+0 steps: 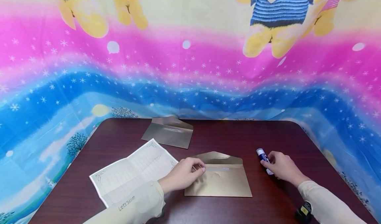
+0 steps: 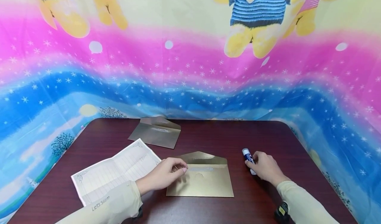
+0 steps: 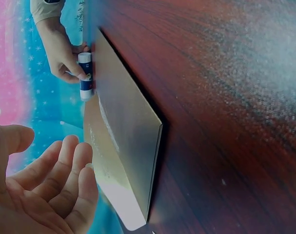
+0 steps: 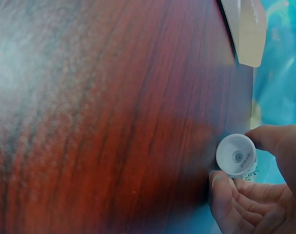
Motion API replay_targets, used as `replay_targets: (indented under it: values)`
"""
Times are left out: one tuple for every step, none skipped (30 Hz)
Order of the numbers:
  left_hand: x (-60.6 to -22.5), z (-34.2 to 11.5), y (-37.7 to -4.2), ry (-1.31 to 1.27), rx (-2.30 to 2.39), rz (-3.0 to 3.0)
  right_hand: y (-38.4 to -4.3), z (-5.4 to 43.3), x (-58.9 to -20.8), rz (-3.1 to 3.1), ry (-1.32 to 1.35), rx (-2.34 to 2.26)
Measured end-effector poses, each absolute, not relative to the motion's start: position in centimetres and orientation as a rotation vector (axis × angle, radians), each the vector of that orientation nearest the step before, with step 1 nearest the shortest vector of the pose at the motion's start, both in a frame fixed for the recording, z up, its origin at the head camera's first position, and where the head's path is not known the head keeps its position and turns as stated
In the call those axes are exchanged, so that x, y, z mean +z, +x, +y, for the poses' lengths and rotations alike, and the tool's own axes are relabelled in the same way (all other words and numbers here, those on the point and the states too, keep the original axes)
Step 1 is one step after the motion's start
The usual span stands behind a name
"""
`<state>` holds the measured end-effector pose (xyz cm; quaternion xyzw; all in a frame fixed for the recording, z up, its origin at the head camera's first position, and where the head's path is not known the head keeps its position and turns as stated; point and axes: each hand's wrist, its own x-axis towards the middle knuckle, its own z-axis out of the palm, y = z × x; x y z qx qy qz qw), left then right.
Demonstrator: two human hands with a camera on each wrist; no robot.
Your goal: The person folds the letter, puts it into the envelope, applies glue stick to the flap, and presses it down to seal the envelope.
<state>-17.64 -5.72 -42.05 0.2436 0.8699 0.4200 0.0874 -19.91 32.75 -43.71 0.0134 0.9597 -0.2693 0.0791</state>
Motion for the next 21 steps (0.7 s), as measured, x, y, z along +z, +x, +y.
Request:
replay_targets:
  values:
    - [-42.08, -5.72, -17.64, 0.723, 1.252, 2.589, -19.91, 32.73, -43.69, 2.871, 0.044, -0.807]
    - [-42.11, -5.73, -17.64, 0.722, 1.253, 2.588, -19.9, 32.72, -43.69, 2.872, 0.043, -0.809]
    - [-42.14, -5.73, -17.64, 0.721, 1.251, 2.589, -19.91, 32.72, -43.69, 2.871, 0.048, -0.809]
    - [-42.17, -5.74, -17.64, 0.718, 1.251, 2.589, -19.92, 32.74, -43.72, 2.871, 0.047, -0.81]
    - [-42.21, -5.77, -17.63, 0.716, 1.251, 2.589, -19.93, 32.75, -43.75, 2.871, 0.046, -0.813]
    - [-42.24, -5.79, -17.62, 0.716, 1.251, 2.589, -19.93, 32.79, -43.79, 2.871, 0.041, -0.816]
    - [-42.27, -5.81, -17.6, 0.716, 1.249, 2.592, -19.93, 32.8, -43.8, 2.869, 0.044, -0.819]
    - [-42.3, -5.82, -17.6, 0.715, 1.245, 2.594, -19.92, 32.81, -43.82, 2.867, 0.045, -0.823]
    - [-42.32, -5.83, -17.59, 0.714, 1.243, 2.596, -19.91, 32.82, -43.84, 2.865, 0.046, -0.827]
    - [-42.34, -5.83, -17.58, 0.713, 1.24, 2.598, -19.88, 32.83, -43.87, 2.865, 0.041, -0.831]
    - [-42.34, -5.84, -17.56, 0.713, 1.24, 2.598, -19.86, 32.83, -43.89, 2.862, 0.04, -0.834]
    - [-42.36, -5.83, -17.56, 0.714, 1.237, 2.599, -19.84, 32.82, -43.89, 2.86, 0.041, -0.836]
    - [-42.37, -5.82, -17.57, 0.713, 1.236, 2.599, -19.84, 32.81, -43.89, 2.857, 0.045, -0.839]
    - [-42.38, -5.81, -17.57, 0.713, 1.236, 2.598, -19.82, 32.81, -43.87, 2.856, 0.046, -0.841]
    - [-42.39, -5.81, -17.56, 0.713, 1.237, 2.598, -19.8, 32.83, -43.87, 2.856, 0.043, -0.844]
    - [-42.41, -5.81, -17.55, 0.713, 1.237, 2.597, -19.8, 32.84, -43.85, 2.855, 0.044, -0.845]
    - [-42.43, -5.81, -17.55, 0.712, 1.238, 2.596, -19.81, 32.87, -43.83, 2.855, 0.043, -0.846]
    - [-42.46, -5.8, -17.55, 0.712, 1.238, 2.595, -19.81, 32.89, -43.82, 2.855, 0.043, -0.847]
    - [-42.48, -5.81, -17.56, 0.712, 1.239, 2.593, -19.85, 32.92, -43.83, 2.855, 0.044, -0.847]
    - [-42.51, -5.81, -17.56, 0.71, 1.239, 2.591, -19.86, 32.93, -43.82, 2.855, 0.045, -0.848]
    - [-42.54, -5.81, -17.56, 0.709, 1.24, 2.588, -19.89, 32.96, -43.85, 2.855, 0.046, -0.848]
